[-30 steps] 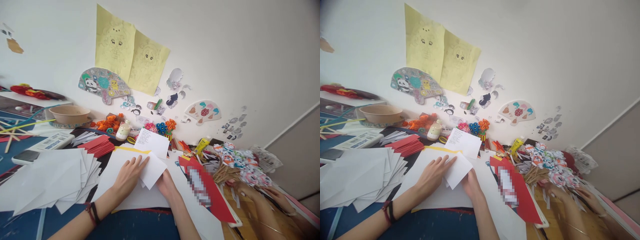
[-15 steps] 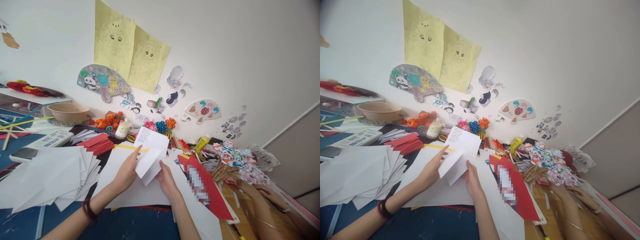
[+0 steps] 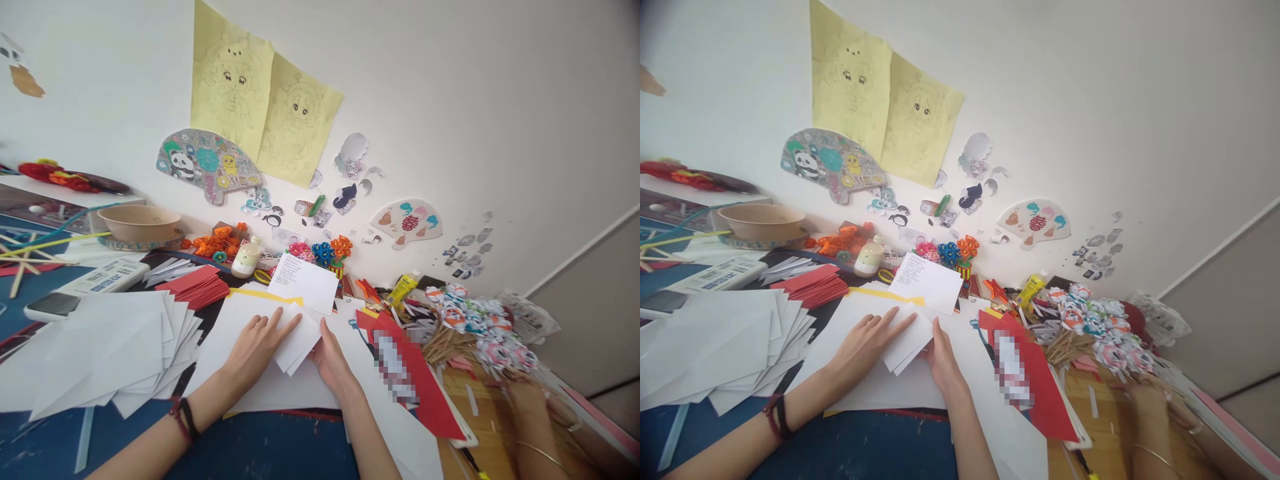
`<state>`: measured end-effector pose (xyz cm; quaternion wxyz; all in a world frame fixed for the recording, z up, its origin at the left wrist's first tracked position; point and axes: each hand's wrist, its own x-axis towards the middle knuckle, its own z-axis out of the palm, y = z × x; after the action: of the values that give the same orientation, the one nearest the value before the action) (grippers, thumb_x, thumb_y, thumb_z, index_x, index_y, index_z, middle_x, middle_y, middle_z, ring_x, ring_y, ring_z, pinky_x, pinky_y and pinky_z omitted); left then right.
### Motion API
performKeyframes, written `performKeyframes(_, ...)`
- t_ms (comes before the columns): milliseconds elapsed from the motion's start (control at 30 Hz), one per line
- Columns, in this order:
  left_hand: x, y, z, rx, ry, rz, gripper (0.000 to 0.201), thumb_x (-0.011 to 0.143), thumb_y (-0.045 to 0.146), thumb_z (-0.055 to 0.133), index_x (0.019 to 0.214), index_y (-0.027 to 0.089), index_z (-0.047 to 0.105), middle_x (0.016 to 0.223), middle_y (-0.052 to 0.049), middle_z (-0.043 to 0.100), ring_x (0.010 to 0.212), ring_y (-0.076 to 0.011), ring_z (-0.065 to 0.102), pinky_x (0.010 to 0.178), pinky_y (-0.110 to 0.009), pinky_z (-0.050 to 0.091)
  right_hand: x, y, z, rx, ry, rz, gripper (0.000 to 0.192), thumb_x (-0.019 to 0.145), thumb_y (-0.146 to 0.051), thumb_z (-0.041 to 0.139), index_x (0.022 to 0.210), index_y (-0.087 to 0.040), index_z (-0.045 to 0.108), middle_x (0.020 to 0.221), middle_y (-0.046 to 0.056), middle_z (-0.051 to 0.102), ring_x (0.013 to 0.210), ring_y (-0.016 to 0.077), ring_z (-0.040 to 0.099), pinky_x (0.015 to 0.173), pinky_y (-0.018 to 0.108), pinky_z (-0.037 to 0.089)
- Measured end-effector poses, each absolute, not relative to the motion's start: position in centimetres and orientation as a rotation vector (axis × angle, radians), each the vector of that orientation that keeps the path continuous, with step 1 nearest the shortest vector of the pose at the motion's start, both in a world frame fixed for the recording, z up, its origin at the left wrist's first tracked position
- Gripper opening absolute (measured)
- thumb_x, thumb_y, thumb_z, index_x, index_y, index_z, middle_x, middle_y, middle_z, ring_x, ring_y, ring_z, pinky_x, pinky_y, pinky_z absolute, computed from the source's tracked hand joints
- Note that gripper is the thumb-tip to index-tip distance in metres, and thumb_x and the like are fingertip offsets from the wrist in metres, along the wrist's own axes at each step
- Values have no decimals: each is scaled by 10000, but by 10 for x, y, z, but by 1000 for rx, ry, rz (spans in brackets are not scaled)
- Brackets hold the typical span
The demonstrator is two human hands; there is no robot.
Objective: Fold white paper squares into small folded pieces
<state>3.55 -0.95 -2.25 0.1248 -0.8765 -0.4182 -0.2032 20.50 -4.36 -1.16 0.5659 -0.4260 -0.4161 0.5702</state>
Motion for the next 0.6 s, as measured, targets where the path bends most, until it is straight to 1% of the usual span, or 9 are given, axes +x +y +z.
performKeyframes(67,35,-12,-20,-2582,-1237,-612,661,845,42,295,1415,357,183,1367,-98,423,931,-224,592,859,-390,388,206,-44,-12,-1015,-1033,1310,489,812,-517,528,1171,-189,578,963,93,681,809,230,614,594,299,466)
performKeyframes(133,32,-13,-15,-2660,-1246,-625,724,799,6,324,1411,366,187,1403,-81,387,999,-230,575,887,-400,374,208,-43,-15,-1043,-1077,1272,453,775,-450,611,1129,-167,607,840,76,688,688,208,598,517,270,430)
performKeyframes(200,25,-12,-8,-2827,-1232,-656,800,739,4,396,1409,380,173,1454,-54,309,1112,-248,516,923,-410,358,212,-41,-19,-1071,-1074,1235,391,760,-424,638,1041,-152,647,716,51,665,566,173,548,442,245,369)
performKeyframes(267,18,-9,0,-3099,-1200,-768,858,698,87,513,1418,367,139,1484,-45,242,1210,-277,427,949,-412,356,215,-39,-21,-1086,-1040,1209,334,757,-427,639,933,-145,668,629,30,625,484,137,484,397,227,302)
performKeyframes(300,15,-7,4,-3246,-1188,-880,885,680,140,568,1422,355,134,1478,-50,254,1217,-278,415,954,-399,365,216,-39,-21,-1091,-1023,1201,320,754,-430,641,896,-144,667,606,21,606,461,122,457,387,220,276)
performKeyframes(367,12,-4,10,-3462,-1295,-1149,924,660,238,636,1428,318,129,1409,-85,371,1138,-265,477,912,-376,415,217,-38,-20,-1099,-1016,1197,318,751,-440,641,863,-143,654,574,3,566,429,98,413,378,210,246)
performKeyframes(467,11,-4,19,-3641,-1571,-1483,883,690,312,634,1427,276,149,1237,-96,539,1002,-242,554,832,-366,464,216,-39,-14,-1094,-1079,1205,322,767,-454,617,849,-143,635,542,-27,482,400,67,334,375,202,218)
performKeyframes(533,9,-8,26,-3893,-1469,-1453,836,708,343,638,1417,279,199,1200,-82,567,1032,-249,544,842,-364,461,215,-41,-10,-1092,-1140,1192,316,784,-458,594,811,-145,625,529,-43,419,395,56,277,381,205,194)
performKeyframes(600,7,-13,33,-4152,-1188,-1157,873,657,342,706,1403,297,254,1209,-65,569,1074,-271,520,856,-358,457,216,-42,-7,-1111,-1196,1159,321,798,-465,570,772,-148,612,526,-51,377,396,54,244,388,212,181)
